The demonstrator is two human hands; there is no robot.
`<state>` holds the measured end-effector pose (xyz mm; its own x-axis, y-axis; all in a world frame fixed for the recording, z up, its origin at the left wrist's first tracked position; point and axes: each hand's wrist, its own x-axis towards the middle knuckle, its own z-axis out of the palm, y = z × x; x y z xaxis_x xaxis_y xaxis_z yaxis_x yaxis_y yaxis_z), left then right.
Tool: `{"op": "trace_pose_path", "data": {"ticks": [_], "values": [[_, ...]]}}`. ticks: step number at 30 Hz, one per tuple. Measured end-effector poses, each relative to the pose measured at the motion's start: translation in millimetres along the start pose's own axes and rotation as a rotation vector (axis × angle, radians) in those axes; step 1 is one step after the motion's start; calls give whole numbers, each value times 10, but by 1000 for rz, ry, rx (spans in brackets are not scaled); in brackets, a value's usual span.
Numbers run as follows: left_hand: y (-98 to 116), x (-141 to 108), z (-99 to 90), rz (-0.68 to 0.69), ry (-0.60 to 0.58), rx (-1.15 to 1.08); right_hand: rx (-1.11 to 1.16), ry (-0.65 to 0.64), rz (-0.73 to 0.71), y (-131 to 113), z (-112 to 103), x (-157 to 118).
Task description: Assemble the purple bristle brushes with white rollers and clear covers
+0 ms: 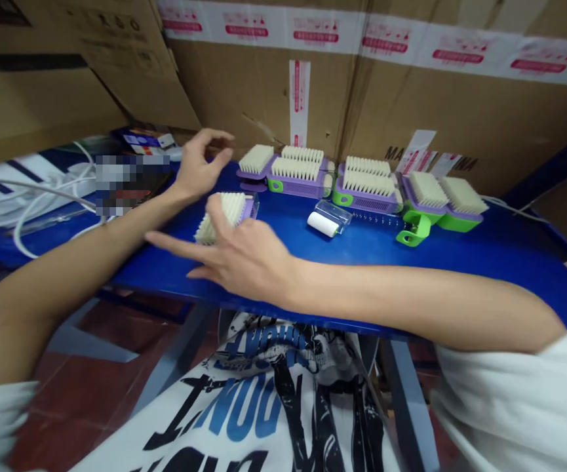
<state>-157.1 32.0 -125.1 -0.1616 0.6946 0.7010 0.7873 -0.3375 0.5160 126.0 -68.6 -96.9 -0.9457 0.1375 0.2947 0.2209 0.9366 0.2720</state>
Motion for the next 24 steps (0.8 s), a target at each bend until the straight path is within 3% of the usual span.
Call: {"op": "trace_pose_path", "data": {"ticks": [2, 4, 8, 10, 13, 16, 20, 24], "values": [[162, -24, -81, 14, -62, -127, -1, -98, -19, -94, 67, 115], [310, -55, -137, 11, -218, -284, 37, -143, -19, -7, 121, 31], [546, -114, -159, 62, -721, -455, 317, -79, 9, 494, 161, -538], [624, -137, -139, 135, -866, -381, 413, -25, 71, 739, 202, -820], [678, -180, -91, 220, -883, -220, 451, 95, 156, 931, 331, -1055], [671, -225, -49, 251, -878, -170, 476, 197, 238, 950, 452, -1082], [645, -247, -39, 260, -882, -165, 491, 177, 325, 950, 457, -1012], [640, -253, -38, 271, -884, -163, 495, 142, 307, 1027, 394, -985]]}}
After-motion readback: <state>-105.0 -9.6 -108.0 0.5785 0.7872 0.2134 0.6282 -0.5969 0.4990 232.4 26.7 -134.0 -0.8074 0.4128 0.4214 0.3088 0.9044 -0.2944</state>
